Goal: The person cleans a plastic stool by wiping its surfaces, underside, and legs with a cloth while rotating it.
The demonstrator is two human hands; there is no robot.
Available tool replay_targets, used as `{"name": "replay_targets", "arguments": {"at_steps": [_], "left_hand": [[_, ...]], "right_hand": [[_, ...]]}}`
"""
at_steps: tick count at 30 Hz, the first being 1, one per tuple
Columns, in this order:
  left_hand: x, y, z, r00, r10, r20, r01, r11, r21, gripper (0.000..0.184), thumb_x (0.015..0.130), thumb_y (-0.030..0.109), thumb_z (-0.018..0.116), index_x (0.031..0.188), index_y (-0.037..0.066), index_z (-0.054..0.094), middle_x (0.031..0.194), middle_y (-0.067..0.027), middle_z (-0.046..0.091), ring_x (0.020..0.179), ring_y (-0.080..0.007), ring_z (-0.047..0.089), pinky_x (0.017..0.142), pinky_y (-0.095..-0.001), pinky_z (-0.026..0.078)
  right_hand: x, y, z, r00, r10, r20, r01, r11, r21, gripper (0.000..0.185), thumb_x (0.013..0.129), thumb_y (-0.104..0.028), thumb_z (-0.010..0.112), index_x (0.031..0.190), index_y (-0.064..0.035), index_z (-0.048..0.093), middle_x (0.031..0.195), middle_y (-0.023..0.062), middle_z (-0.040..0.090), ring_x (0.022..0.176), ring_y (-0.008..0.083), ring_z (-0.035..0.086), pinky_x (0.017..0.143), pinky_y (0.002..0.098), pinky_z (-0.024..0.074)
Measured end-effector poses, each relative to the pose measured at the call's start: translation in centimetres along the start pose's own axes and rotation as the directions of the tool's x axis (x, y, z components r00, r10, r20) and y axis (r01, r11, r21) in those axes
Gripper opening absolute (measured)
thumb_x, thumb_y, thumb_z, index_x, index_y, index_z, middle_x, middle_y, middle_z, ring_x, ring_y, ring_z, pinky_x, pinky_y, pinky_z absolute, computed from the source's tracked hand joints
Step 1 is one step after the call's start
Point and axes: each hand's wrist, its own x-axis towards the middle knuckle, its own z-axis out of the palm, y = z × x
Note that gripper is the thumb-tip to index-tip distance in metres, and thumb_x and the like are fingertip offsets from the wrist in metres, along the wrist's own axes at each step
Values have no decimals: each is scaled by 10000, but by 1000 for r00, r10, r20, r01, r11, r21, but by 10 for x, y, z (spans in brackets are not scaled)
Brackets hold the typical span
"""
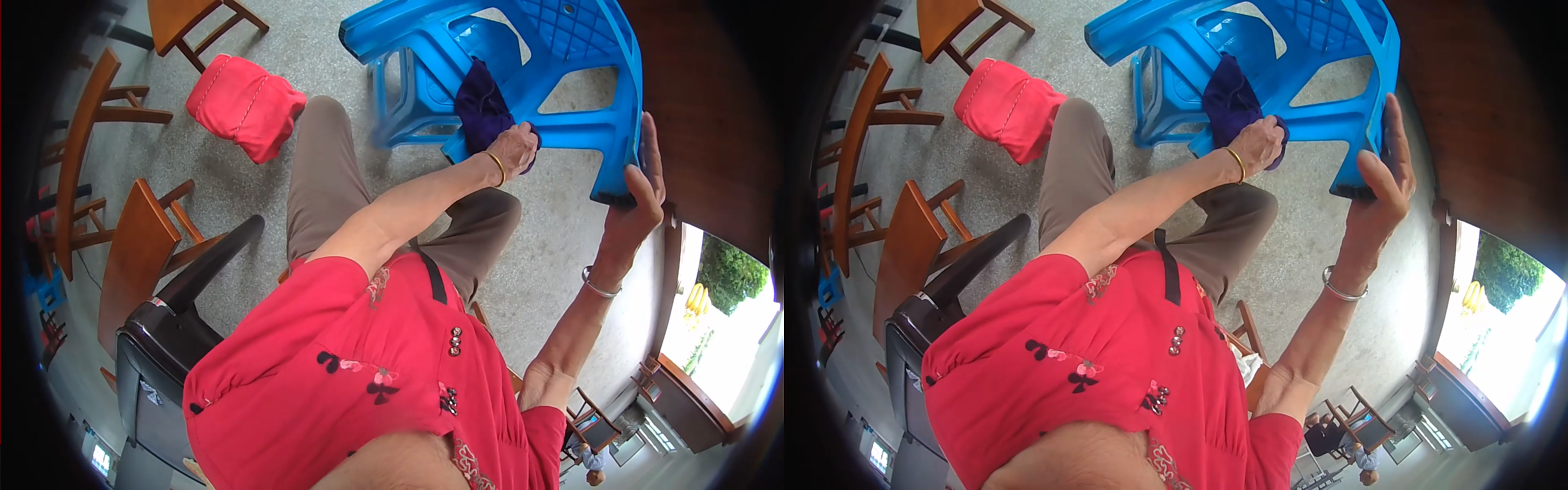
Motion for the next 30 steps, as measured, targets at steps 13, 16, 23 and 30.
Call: {"name": "replay_targets", "arguments": {"at_steps": [13,16,23,30], "left_hand": [[-24,-16,0,998,59,-32,-58,997,54,160,775,134,651,836,-9,611,881,-172,571,797,-315,612,694,-389,530],[-11,-15,-17,997,2,-74,-3,1000,-9,195,750,168,676,837,11,600,861,-176,571,802,-330,615,705,-408,526],[-6,-19,-23,988,-132,-75,133,991,6,212,728,182,691,827,25,590,834,-169,581,789,-311,638,671,-397,531],[-11,-26,-21,989,10,-146,-3,999,48,182,737,169,701,784,47,574,778,-137,574,720,-290,626,615,-373,520]], "right_hand": [[-26,125,-50,1000,26,-9,-28,931,-363,669,930,-328,592,1488,-90,309,1409,164,463,1211,221,518,987,388,491],[-4,100,-8,1000,0,3,-1,985,173,744,873,-337,650,1488,-84,316,1406,164,471,1183,227,558,961,378,498],[61,82,-25,952,304,11,-304,949,87,549,865,-238,636,1345,-2,514,1100,140,680,1027,215,649,907,326,514],[115,8,-4,983,-184,17,179,927,-330,737,807,-449,710,1339,18,509,1183,246,626,1122,305,617,943,383,504]]}}
